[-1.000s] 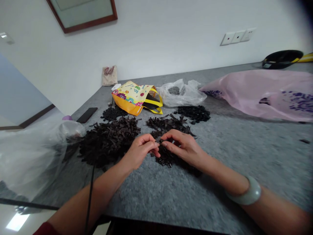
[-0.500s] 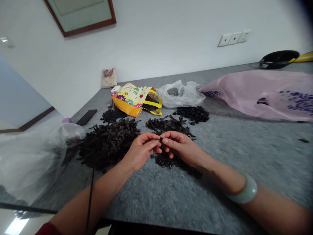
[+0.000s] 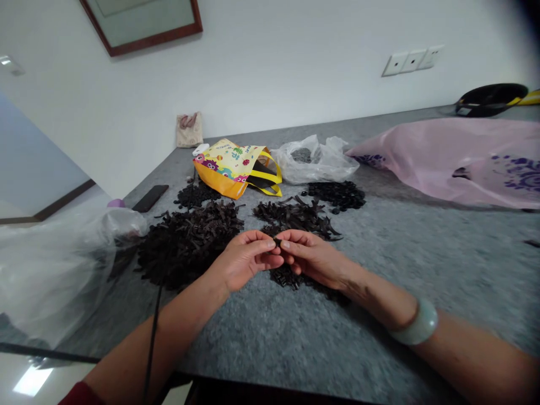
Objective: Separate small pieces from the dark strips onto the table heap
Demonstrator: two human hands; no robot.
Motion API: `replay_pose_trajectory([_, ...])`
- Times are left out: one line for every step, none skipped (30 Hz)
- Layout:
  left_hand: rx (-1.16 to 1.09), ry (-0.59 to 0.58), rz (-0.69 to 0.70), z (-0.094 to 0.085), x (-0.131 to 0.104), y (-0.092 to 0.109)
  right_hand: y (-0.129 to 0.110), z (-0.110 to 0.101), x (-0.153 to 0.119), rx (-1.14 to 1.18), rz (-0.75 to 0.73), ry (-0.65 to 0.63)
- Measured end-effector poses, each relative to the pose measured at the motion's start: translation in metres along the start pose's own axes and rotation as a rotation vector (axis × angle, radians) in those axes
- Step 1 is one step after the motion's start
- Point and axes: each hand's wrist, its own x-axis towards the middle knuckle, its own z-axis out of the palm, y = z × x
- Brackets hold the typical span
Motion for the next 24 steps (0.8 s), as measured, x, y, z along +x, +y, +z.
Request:
replay_pose_trajectory([0.007, 0.009, 0.004, 0.0, 0.0, 0.0, 0.0, 0.001, 0.001, -0.004, 0.003, 0.008])
replay_pose_trajectory([0.014, 0.012, 0.008, 0.0, 0.0, 0.0, 0.001, 0.001, 0.001, -0.007, 0.005, 0.014])
replay_pose_trajectory([0.021, 0.012, 0.011, 0.0, 0.0, 0.0, 0.001, 0.001, 0.001, -0.01, 0.006, 0.017])
replay_pose_trajectory([0.028, 0.009, 0.014, 0.0, 0.001, 0.0, 0.001, 0.002, 0.001, -0.015, 0.005, 0.019])
replay_pose_trajectory([0.036, 0.006, 0.015, 0.0, 0.001, -0.001, 0.002, 0.001, 0.001, -0.02, 0.004, 0.018])
replay_pose_trajectory([0.045, 0.004, 0.015, 0.0, 0.001, -0.001, 0.002, 0.001, 0.001, -0.024, 0.003, 0.017])
replay_pose_trajectory([0.054, 0.004, 0.015, 0.0, 0.001, -0.001, 0.002, 0.001, 0.001, -0.029, 0.002, 0.015])
replay_pose_trajectory([0.064, 0.003, 0.014, 0.0, 0.001, -0.001, 0.003, 0.0, 0.001, -0.035, 0.001, 0.012])
replay_pose_trajectory([0.072, 0.003, 0.015, 0.0, 0.001, 0.0, 0.003, 0.0, 0.001, -0.04, -0.002, 0.01])
replay_pose_trajectory([0.079, 0.002, 0.016, 0.0, 0.001, 0.0, 0.004, -0.001, 0.001, -0.047, -0.005, 0.008])
replay_pose_trajectory([0.086, 0.001, 0.018, 0.0, 0.001, 0.0, 0.005, -0.001, 0.001, -0.053, -0.01, 0.007])
replay_pose_trajectory([0.092, 0.001, 0.021, 0.001, 0.001, 0.0, 0.005, -0.001, 0.002, -0.061, -0.014, 0.006])
replay_pose_trajectory([0.099, 0.002, 0.026, 0.002, 0.001, 0.001, 0.006, -0.002, 0.002, -0.069, -0.02, 0.004])
replay_pose_trajectory([0.108, 0.003, 0.03, 0.002, 0.0, 0.001, 0.006, -0.002, 0.002, -0.078, -0.026, 0.002])
replay_pose_trajectory([0.118, 0.005, 0.035, 0.003, 0.0, 0.002, 0.007, -0.002, 0.002, -0.09, -0.033, 0.0])
replay_pose_trajectory([0.13, 0.009, 0.04, 0.004, 0.0, 0.002, 0.007, -0.003, 0.002, -0.104, -0.039, -0.002])
replay_pose_trajectory([0.143, 0.014, 0.044, 0.005, 0.0, 0.002, 0.008, -0.003, 0.002, -0.122, -0.047, -0.003])
replay_pose_trajectory([0.157, 0.021, 0.047, 0.006, -0.001, 0.002, 0.008, -0.004, 0.002, -0.148, -0.058, -0.002])
replay_pose_trajectory([0.172, 0.027, 0.051, 0.006, -0.001, 0.002, 0.008, -0.004, 0.002, -0.184, -0.071, -0.002])
replay_pose_trajectory([0.185, 0.032, 0.056, 0.006, 0.0, 0.001, 0.007, -0.005, 0.001, -0.232, -0.088, -0.006])
replay_pose_trajectory([0.195, 0.035, 0.06, 0.005, 0.0, 0.0, 0.005, -0.006, 0.0, -0.293, -0.11, -0.011])
replay_pose_trajectory([0.201, 0.035, 0.064, 0.004, 0.0, -0.001, 0.003, -0.006, -0.001, -0.363, -0.137, -0.019])
replay_pose_trajectory([0.204, 0.031, 0.068, 0.003, 0.0, -0.001, 0.001, -0.006, -0.003, -0.443, -0.169, -0.024])
replay_pose_trajectory([0.205, 0.019, 0.07, 0.002, 0.001, -0.002, -0.002, -0.006, -0.005, -0.535, -0.212, -0.023])
